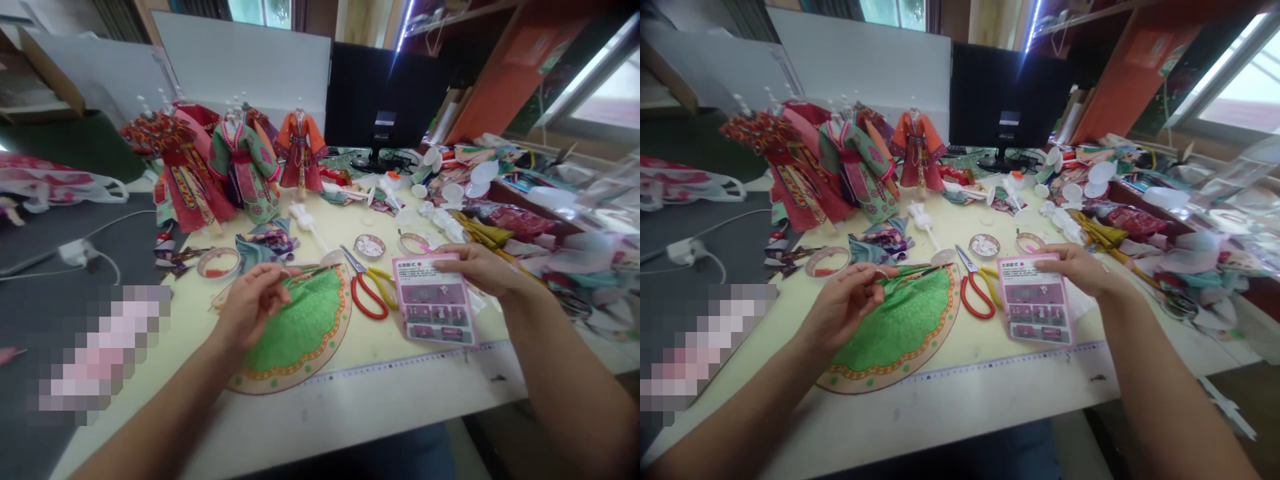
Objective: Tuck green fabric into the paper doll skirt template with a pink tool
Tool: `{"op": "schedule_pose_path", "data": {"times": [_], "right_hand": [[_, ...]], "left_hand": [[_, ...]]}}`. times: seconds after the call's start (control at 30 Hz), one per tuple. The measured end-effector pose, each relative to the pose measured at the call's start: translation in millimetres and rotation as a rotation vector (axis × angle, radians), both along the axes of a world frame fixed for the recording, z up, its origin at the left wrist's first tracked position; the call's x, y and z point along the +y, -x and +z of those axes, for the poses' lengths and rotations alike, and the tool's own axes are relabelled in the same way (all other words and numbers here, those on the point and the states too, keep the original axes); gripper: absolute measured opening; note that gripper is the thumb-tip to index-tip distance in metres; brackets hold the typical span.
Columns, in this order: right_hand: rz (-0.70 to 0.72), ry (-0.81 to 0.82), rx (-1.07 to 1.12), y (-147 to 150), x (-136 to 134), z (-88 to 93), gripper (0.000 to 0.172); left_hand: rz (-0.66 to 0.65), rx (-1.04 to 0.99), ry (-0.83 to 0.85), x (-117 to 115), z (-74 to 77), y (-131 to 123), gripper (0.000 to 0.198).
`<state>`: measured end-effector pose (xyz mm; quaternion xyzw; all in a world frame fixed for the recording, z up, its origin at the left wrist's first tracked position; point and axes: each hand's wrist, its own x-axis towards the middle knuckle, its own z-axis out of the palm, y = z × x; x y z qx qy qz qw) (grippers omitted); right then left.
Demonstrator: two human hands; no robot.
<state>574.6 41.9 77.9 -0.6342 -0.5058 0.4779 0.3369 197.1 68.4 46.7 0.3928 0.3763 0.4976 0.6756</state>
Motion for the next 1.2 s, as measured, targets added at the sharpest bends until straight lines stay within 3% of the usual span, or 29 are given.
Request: {"op": "schedule_pose_path", "data": {"times": [0.17,0.37,0.5,0.57,0.67,0.77,0.97,1.2], "right_hand": [[0.058,0.023,-0.132,-43.3,10.4,-4.8,0.030],[0.020,-0.206,-0.512,-51.0,20.8,-27.2,0.037],[-0.069,-0.502,-0.728,-20.5,16.0,-30.3,0.033],[0.014,-0.644,-0.803,8.9,11.3,-28.6,0.025],[0.263,-0.637,-0.676,63.6,4.8,-28.3,0.019],[0.413,-0.610,-0.490,116.0,0.1,-32.6,0.020],[0.521,-0.633,-0.304,178.0,-5.2,-38.6,0.020],[0.553,-0.579,-0.299,192.5,-7.9,-41.4,0.016]], "left_hand": [[-0.092,-0.105,0.118,-2.1,-3.0,-5.5,0.009],[-0.097,-0.195,0.198,-0.1,-8.0,-5.5,0.009],[-0.145,-0.202,0.210,1.1,-11.2,-4.6,0.008],[-0.165,-0.191,0.175,0.9,-12.3,-6.1,0.007],[-0.150,-0.155,0.106,-2.1,-12.2,-9.9,0.012],[-0.088,0.003,-0.062,-7.9,-11.6,-12.4,0.020],[-0.012,0.578,-0.769,-18.3,-14.4,-11.9,0.015],[0.031,0.719,-0.979,-17.4,-26.0,-11.3,0.017]]}}
